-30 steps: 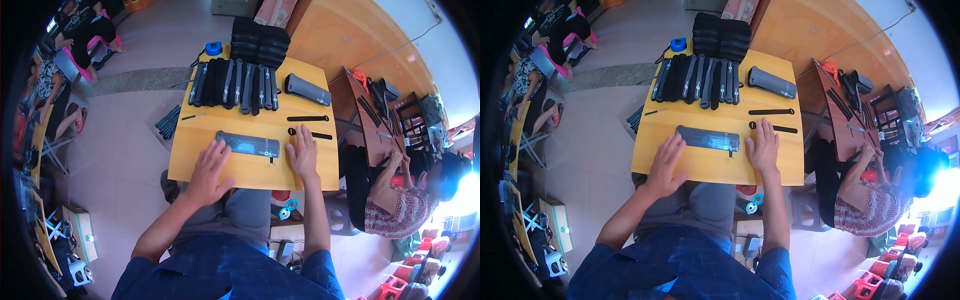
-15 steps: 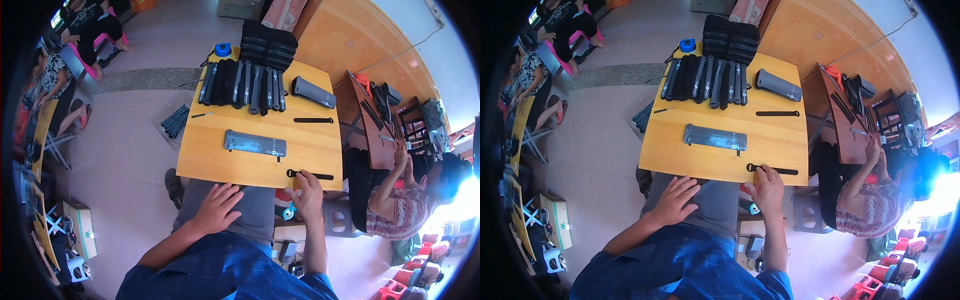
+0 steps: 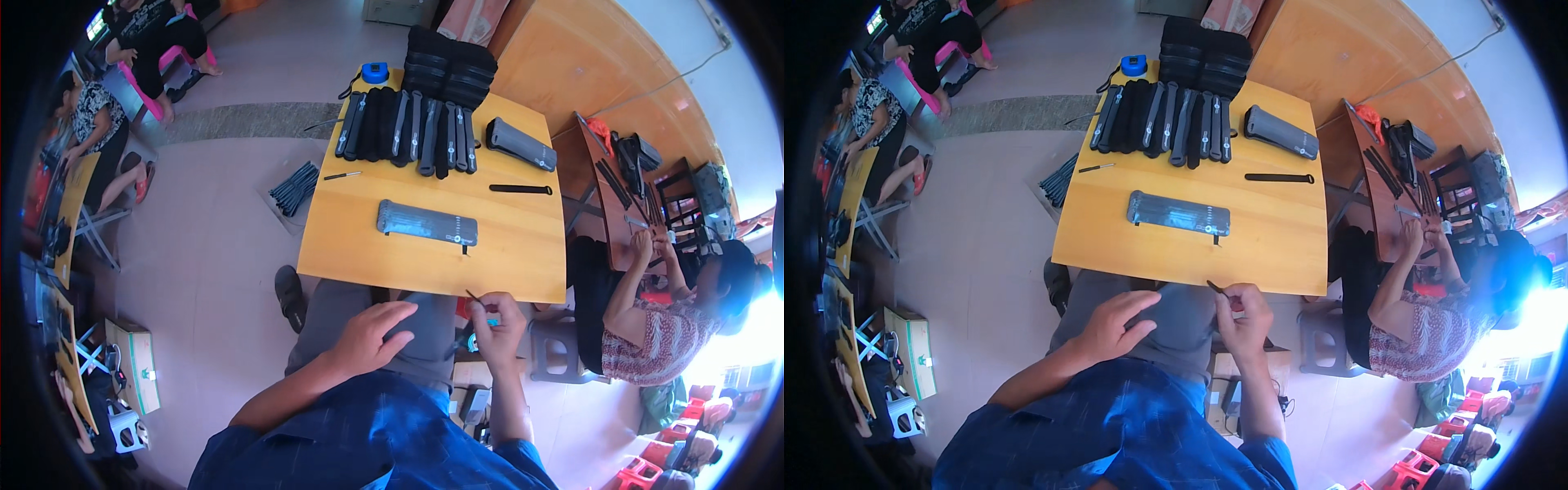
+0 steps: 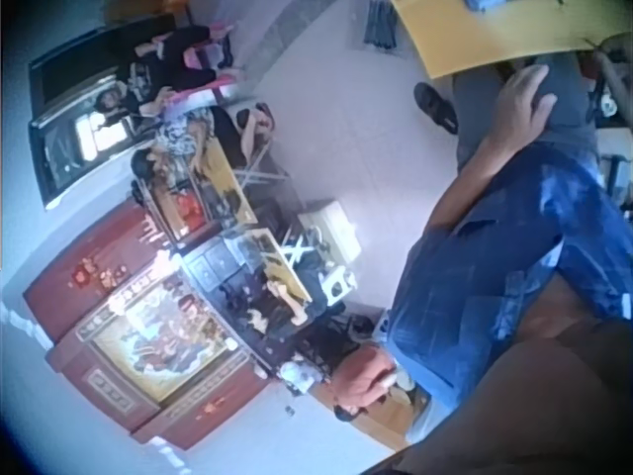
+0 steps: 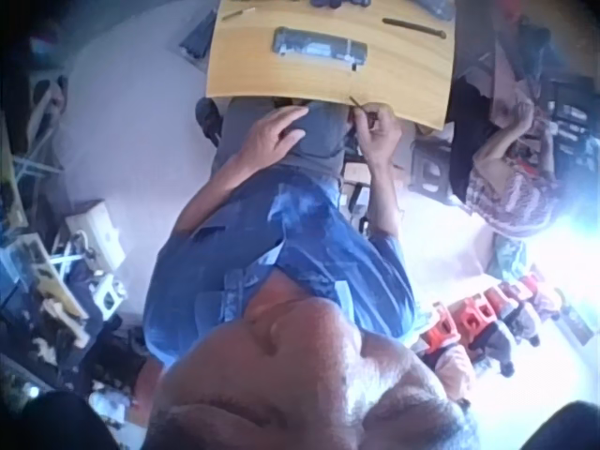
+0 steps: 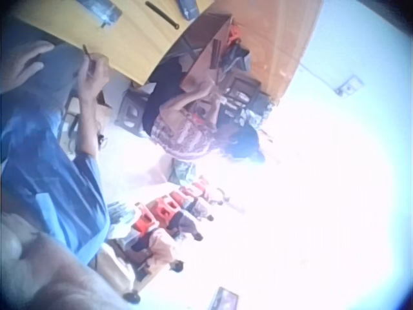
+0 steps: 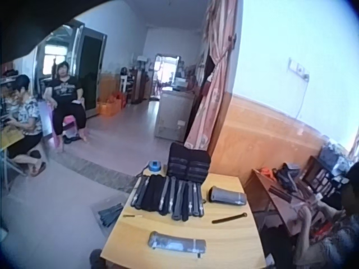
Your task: The person inserts strips into straps by hand, stacks and aligns the straps on the table, and organizes the assembled straps into bundles.
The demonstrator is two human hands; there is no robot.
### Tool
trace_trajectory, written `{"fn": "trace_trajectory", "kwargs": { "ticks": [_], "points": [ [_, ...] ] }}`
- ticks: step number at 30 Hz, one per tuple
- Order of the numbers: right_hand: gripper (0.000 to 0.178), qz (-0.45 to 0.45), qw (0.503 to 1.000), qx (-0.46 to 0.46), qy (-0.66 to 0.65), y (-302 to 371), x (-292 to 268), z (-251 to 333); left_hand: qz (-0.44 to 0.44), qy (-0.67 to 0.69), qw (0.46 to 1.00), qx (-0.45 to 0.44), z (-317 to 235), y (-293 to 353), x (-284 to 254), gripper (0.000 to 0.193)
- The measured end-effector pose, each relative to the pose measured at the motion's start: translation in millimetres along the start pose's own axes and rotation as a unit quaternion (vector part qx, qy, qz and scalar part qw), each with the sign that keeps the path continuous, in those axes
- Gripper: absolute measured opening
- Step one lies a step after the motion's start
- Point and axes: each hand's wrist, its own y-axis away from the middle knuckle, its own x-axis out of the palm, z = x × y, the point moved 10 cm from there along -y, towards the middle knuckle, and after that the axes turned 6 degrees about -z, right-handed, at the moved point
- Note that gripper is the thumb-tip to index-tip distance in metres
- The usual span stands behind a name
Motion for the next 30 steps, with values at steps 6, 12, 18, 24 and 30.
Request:
{"fn": "trace_trajectory", "kwargs": {
  "ticks": [6,12,18,24,30],
  "points": [
    [0.015,-0.078,0.873,0.251,-0.411,2.1,29.9,-12.8,0.014,0.218,0.964,-0.151,23.4,-6.5,27.1,0.033],
    [0.009,0.033,0.828,0.284,-0.481,-6.9,70.4,-12.5,-0.037,0.215,0.964,-0.151,27.4,-21.6,6.8,0.024],
    [0.009,0.195,0.849,0.303,-0.387,4.0,96.3,-7.7,-0.125,0.169,0.972,-0.1,20.0,-60.1,-31.1,0.021],
    [0.012,0.233,0.871,0.271,-0.338,3.3,102.1,-10.0,-0.041,0.103,0.986,-0.124,32.3,-75.4,-22.5,0.009],
    [0.008,0.246,0.915,0.231,-0.222,-13.7,79.4,-35.4,-0.095,0.15,0.961,-0.214,84.1,-68.1,-40.4,0.004]
  ]
}}
